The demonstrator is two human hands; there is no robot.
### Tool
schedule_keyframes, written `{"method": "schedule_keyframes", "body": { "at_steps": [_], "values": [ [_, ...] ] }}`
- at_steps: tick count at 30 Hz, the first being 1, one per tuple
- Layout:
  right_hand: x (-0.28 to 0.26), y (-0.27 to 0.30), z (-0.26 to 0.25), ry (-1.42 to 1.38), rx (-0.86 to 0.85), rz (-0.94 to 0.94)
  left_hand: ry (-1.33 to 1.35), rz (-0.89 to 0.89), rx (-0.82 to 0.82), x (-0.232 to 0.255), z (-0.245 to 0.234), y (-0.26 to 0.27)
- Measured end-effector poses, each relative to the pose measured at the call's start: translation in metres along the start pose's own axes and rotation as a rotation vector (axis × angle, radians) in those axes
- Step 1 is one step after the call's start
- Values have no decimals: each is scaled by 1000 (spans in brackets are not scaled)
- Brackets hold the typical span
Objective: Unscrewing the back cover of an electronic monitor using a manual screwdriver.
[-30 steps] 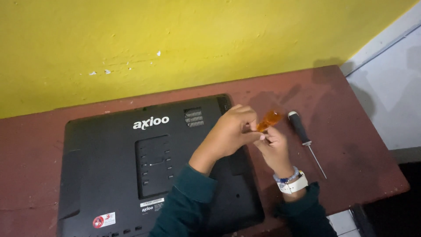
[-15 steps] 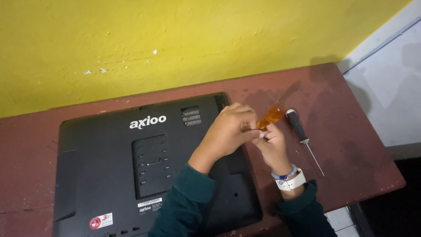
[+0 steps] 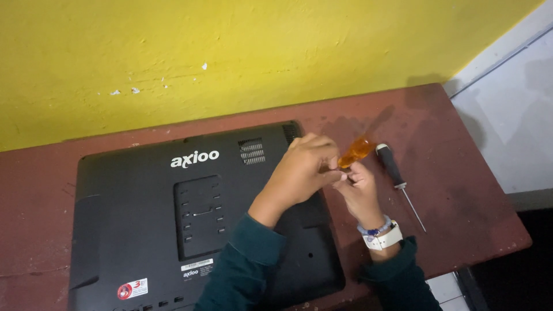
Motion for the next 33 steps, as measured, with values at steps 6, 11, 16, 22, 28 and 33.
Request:
{"method": "schedule_keyframes", "body": {
  "at_steps": [6,11,16,22,28,33],
  "values": [
    [0,1,-2,82,-20,4,21,19,55,-4,3,-1],
    [-6,1,2,153,-28,26,16,3,32,5,-2,0],
    [-15,-4,7,183,-37,23,-84,-35,-68,18,-17,-1],
    [-33,-15,5,384,-164,-231,13,-159,-140,27,-41,-1],
    [-44,-14,16,433,-143,-222,-669,-214,-102,-66,12,3],
    [-48,-14,13,400,-93,-211,-716,-196,-191,-62,33,5]
  ]
}}
Point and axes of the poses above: each hand's wrist, its own y-axis away from the middle knuckle, its own z-axis out of the palm, x = y × z, the point moved 6 cm from there along -y, towards the middle knuckle, and after that the axes turned 11 degrees about -z, right-handed, at the moved point
